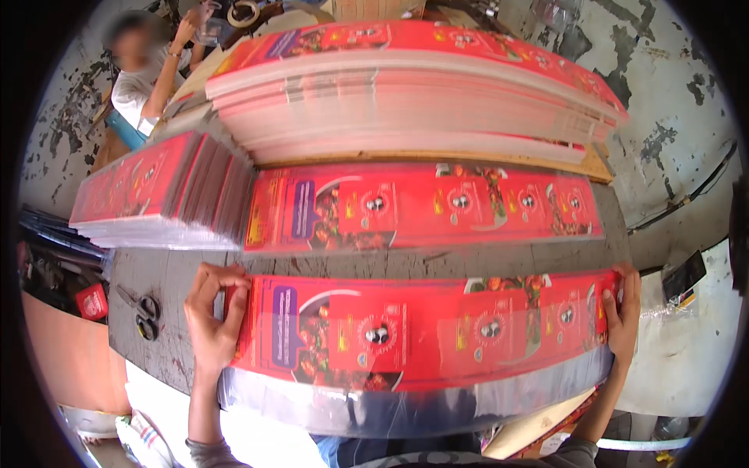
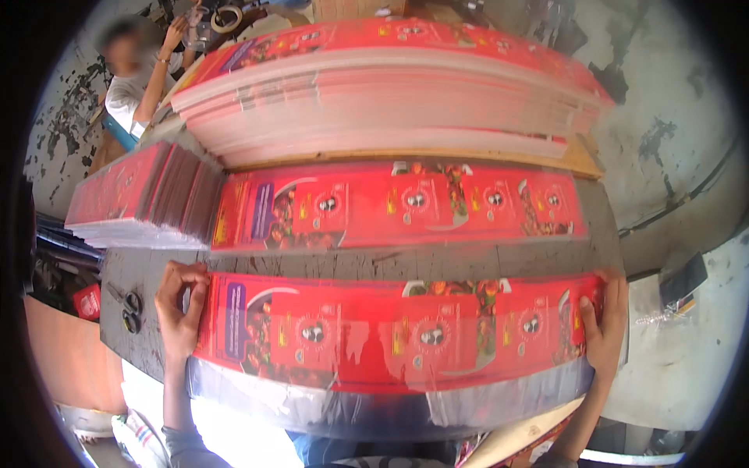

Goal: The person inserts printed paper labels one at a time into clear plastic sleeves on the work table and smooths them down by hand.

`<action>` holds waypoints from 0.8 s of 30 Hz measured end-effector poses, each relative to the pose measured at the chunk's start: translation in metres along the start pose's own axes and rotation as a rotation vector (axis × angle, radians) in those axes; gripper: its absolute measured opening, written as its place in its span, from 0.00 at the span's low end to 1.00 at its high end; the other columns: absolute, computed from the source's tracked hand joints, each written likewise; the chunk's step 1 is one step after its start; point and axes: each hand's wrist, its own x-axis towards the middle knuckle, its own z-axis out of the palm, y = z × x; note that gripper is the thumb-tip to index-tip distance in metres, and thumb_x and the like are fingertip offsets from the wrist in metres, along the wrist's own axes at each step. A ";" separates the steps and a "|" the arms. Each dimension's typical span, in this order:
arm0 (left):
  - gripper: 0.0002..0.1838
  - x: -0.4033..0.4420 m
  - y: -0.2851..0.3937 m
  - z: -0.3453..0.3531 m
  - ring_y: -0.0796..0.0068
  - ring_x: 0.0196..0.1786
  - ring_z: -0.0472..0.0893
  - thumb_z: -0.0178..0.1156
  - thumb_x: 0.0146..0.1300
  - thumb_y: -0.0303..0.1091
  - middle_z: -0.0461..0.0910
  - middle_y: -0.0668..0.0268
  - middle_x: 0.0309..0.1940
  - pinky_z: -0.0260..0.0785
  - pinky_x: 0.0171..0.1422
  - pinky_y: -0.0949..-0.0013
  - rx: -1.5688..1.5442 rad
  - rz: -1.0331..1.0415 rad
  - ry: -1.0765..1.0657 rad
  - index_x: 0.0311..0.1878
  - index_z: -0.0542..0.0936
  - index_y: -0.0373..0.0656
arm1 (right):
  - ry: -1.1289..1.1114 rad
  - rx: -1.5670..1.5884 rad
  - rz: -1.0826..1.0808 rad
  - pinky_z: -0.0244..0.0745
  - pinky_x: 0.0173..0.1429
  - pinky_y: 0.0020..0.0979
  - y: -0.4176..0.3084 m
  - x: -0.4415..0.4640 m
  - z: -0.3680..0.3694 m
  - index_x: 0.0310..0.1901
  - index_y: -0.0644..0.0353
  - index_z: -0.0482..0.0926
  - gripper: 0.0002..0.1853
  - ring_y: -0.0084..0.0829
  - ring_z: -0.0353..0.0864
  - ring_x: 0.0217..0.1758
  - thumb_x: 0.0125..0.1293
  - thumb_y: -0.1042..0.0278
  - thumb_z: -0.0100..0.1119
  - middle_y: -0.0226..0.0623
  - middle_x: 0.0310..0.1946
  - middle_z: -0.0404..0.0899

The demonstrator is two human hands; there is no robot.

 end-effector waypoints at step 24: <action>0.10 -0.002 -0.006 0.000 0.74 0.50 0.75 0.52 0.63 0.20 0.76 0.61 0.42 0.68 0.54 0.69 -0.104 0.002 -0.004 0.48 0.72 0.34 | 0.026 0.008 -0.044 0.60 0.63 0.36 0.006 -0.001 0.002 0.53 0.66 0.70 0.18 0.45 0.67 0.59 0.64 0.67 0.52 0.48 0.53 0.69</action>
